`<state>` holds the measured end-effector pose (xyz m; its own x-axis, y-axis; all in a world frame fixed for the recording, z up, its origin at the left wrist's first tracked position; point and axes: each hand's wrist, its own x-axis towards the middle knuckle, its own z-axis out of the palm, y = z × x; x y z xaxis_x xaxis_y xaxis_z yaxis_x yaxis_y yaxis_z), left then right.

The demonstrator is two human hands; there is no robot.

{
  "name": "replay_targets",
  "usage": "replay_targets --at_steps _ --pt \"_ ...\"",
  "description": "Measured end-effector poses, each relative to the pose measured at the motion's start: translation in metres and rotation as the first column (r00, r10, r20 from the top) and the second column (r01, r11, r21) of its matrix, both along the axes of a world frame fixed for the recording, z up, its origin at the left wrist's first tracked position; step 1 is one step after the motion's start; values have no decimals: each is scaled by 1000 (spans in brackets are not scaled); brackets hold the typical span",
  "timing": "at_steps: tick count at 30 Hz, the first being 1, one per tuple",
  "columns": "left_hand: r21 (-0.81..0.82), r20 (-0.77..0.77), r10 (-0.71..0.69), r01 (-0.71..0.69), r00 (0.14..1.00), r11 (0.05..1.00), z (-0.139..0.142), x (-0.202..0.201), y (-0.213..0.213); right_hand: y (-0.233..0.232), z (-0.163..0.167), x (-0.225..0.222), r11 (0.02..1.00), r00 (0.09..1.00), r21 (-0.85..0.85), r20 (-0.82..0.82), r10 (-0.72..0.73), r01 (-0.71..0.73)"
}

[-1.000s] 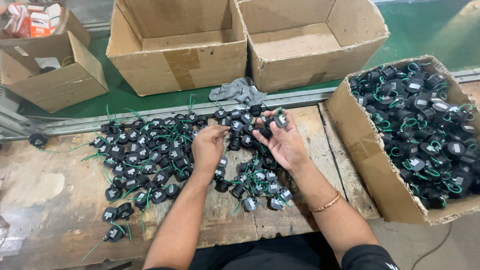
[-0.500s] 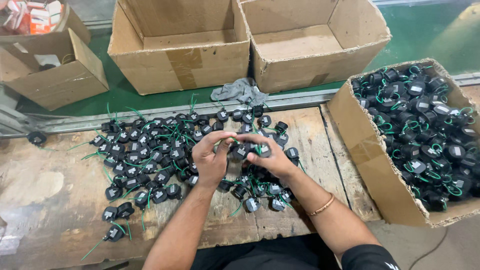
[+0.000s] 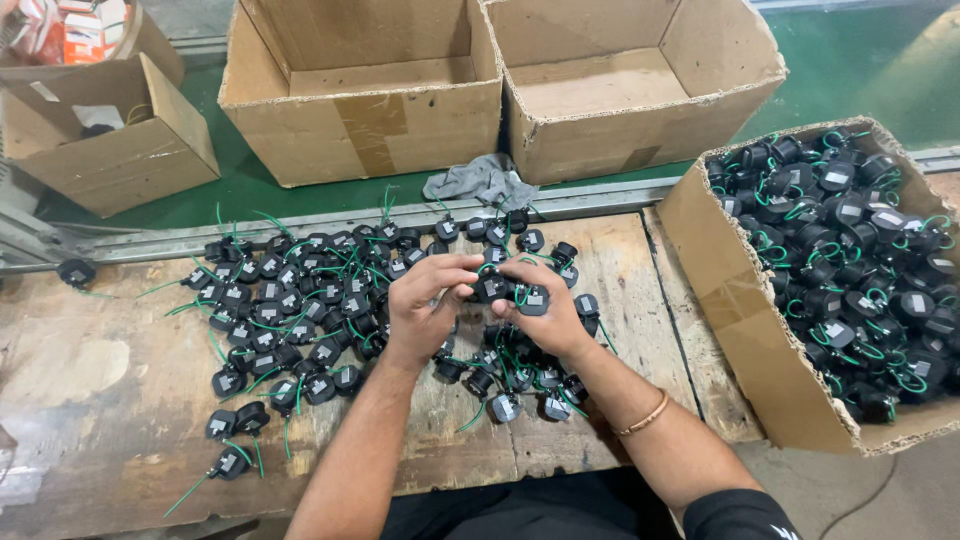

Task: The person picks up black power plug adapters with green wires from a workbench, winds each wire around its plug by hand, and places the coiled adapter into a cardboard box, working through the pile one at a time.

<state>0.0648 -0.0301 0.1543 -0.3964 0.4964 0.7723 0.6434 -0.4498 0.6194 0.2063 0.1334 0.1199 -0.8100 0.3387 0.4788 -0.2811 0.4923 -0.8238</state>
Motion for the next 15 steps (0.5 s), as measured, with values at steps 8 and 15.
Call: replay_targets --at_steps 8,15 --pt "-78 280 7 15 960 997 -19 4 12 -15 24 1 983 999 181 -17 40 -37" --pt "-90 278 5 20 961 996 -21 -3 9 -9 17 3 980 996 195 -86 -31 47"
